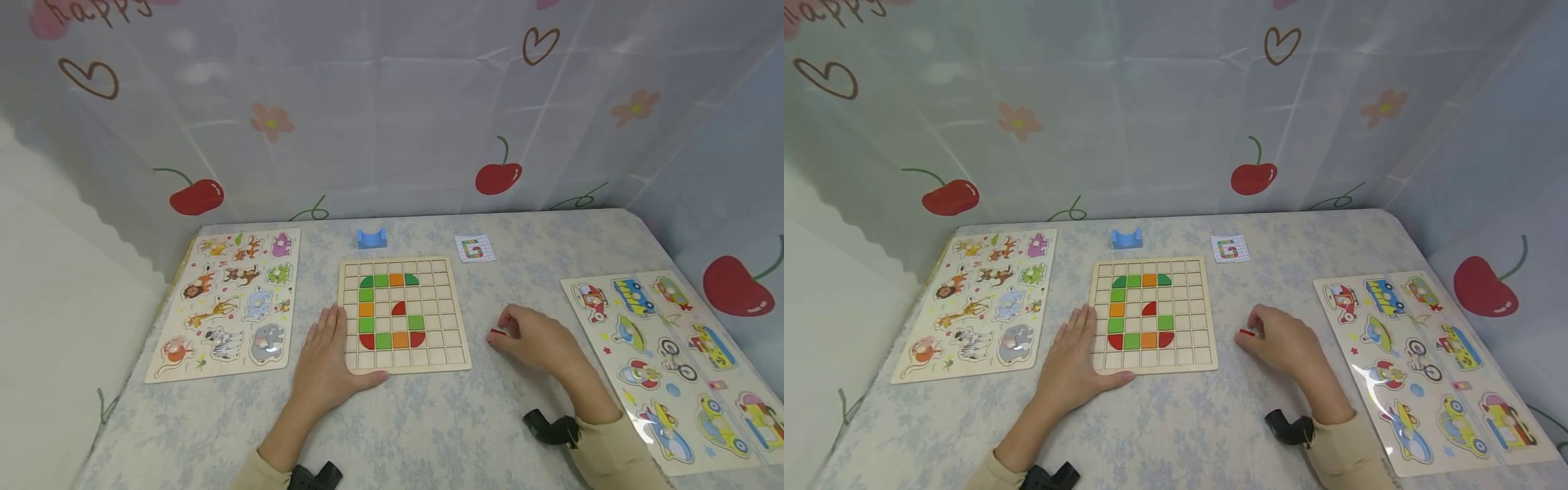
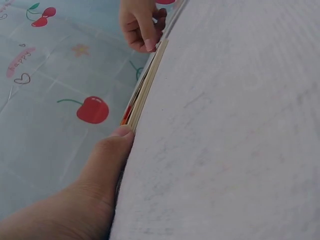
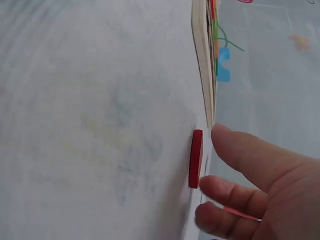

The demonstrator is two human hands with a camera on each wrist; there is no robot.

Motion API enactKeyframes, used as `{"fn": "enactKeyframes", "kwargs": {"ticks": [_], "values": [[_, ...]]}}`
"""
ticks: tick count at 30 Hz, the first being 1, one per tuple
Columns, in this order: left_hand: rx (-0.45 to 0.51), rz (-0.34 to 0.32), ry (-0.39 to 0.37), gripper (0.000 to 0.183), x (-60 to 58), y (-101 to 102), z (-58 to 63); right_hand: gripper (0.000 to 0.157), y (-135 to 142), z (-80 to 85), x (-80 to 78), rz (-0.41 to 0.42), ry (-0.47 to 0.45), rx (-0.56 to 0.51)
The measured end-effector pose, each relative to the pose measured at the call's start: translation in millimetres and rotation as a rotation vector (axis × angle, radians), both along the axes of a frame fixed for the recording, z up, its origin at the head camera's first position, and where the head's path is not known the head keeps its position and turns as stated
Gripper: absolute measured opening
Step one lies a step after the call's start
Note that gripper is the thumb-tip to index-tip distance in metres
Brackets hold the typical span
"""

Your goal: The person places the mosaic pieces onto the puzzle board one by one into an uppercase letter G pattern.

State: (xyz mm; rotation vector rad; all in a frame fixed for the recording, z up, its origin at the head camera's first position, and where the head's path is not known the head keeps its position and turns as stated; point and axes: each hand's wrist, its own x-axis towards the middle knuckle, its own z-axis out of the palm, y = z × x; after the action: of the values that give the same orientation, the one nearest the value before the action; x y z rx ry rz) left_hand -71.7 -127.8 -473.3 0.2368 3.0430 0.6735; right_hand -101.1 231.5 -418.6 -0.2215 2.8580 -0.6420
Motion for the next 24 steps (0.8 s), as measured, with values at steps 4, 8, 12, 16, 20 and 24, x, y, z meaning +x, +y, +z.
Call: {"fn": "enactKeyframes", "kwargs": {"ticks": [4, 8, 12, 16, 20, 24], "values": [[-0.006, -0.001, -0.001, 0.137, -0.2, 0, -0.5, 0.028, -3, -1.6, 0.7, 0.003, -0.031, 0.014], [-0.008, -0.002, -0.005, 0.137, -0.3, 0, -1.0, 0.020, -5, -0.8, -0.9, 0.030, -0.031, -0.003], [-0.007, -0.004, -0.004, 0.137, -0.4, 0, -1.3, 0.029, -5, -0.2, -3.7, 0.051, -0.025, -0.033], [-0.006, -0.004, -0.003, 0.137, -0.4, 0, -2.2, 0.031, -5, -1.5, -5.7, 0.027, -0.020, -0.039], [-0.009, -0.003, -0.002, 0.137, -0.5, -1, -2.8, 0.021, -6, -3.9, -7.5, 0.027, -0.001, -0.045], [-0.013, -0.003, 0.001, 0.138, -0.5, -1, -2.3, 0.016, -5, -5.3, -9.9, 0.051, -0.005, -0.108]]}}
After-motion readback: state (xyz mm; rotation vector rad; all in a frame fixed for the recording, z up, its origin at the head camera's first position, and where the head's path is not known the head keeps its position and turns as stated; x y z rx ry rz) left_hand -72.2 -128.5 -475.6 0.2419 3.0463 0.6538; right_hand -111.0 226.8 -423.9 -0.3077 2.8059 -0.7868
